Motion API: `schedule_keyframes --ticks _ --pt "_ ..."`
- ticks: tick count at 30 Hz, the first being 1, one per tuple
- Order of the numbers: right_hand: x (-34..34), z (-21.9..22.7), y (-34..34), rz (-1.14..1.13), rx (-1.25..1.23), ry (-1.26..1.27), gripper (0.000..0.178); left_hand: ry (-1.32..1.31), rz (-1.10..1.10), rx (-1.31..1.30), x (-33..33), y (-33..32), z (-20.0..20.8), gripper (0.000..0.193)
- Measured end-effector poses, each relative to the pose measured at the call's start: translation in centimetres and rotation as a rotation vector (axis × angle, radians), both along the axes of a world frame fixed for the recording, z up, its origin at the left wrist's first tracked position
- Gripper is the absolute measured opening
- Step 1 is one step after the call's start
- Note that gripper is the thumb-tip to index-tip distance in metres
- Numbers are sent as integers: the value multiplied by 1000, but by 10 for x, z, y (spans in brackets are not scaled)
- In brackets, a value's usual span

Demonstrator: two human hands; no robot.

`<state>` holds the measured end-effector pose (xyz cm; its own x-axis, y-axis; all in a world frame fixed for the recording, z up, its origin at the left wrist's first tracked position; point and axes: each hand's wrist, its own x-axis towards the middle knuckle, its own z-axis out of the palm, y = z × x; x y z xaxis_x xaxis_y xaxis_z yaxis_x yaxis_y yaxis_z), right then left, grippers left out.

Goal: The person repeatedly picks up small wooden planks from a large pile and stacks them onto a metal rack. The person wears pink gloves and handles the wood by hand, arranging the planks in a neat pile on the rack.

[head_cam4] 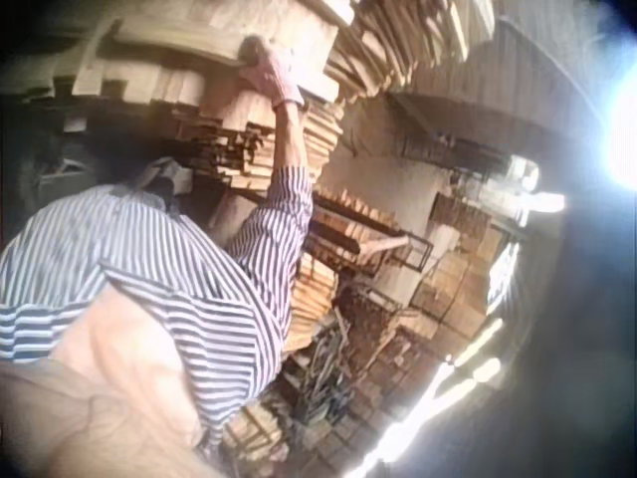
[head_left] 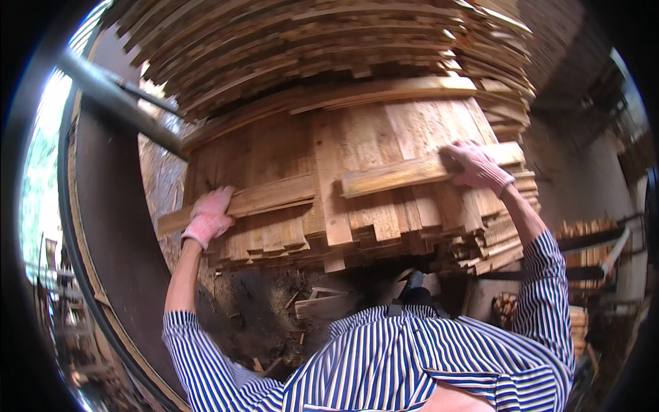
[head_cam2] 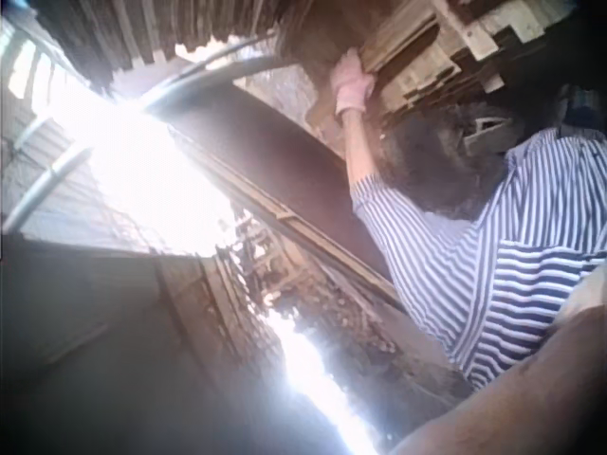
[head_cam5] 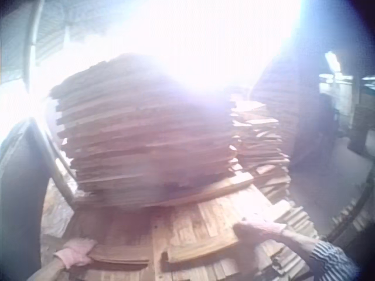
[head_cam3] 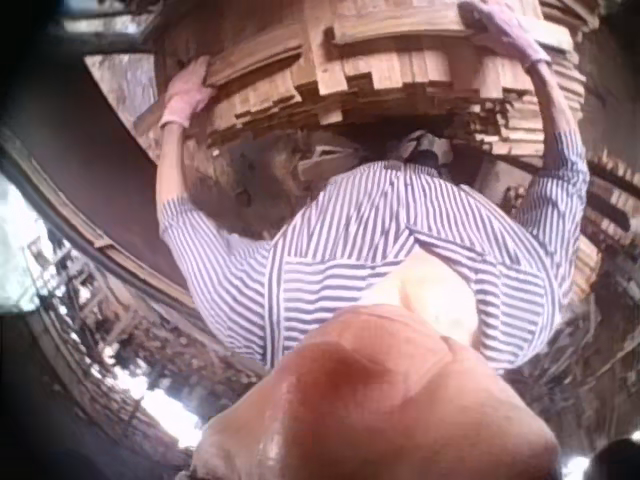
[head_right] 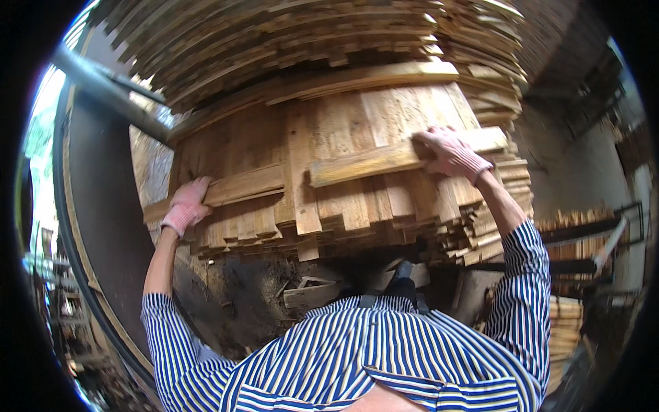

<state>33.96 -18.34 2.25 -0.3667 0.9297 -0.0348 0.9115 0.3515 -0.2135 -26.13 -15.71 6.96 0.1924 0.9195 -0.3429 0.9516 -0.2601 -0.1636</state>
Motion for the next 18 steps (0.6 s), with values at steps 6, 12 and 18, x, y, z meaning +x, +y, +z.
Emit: schedule_keyframes --ticks 6,12,18 --pt "-47 -6 -4 -88 -16 147 38 -199 -222 125 -5 13 -42 71" --pt "-48 -34 3 -136 100 126 38 -166 -54 -16 -16 21 -53 85" --pt "-48 -16 -8 -232 275 -53 26 -335 -65 -107 -3 5 -31 80"
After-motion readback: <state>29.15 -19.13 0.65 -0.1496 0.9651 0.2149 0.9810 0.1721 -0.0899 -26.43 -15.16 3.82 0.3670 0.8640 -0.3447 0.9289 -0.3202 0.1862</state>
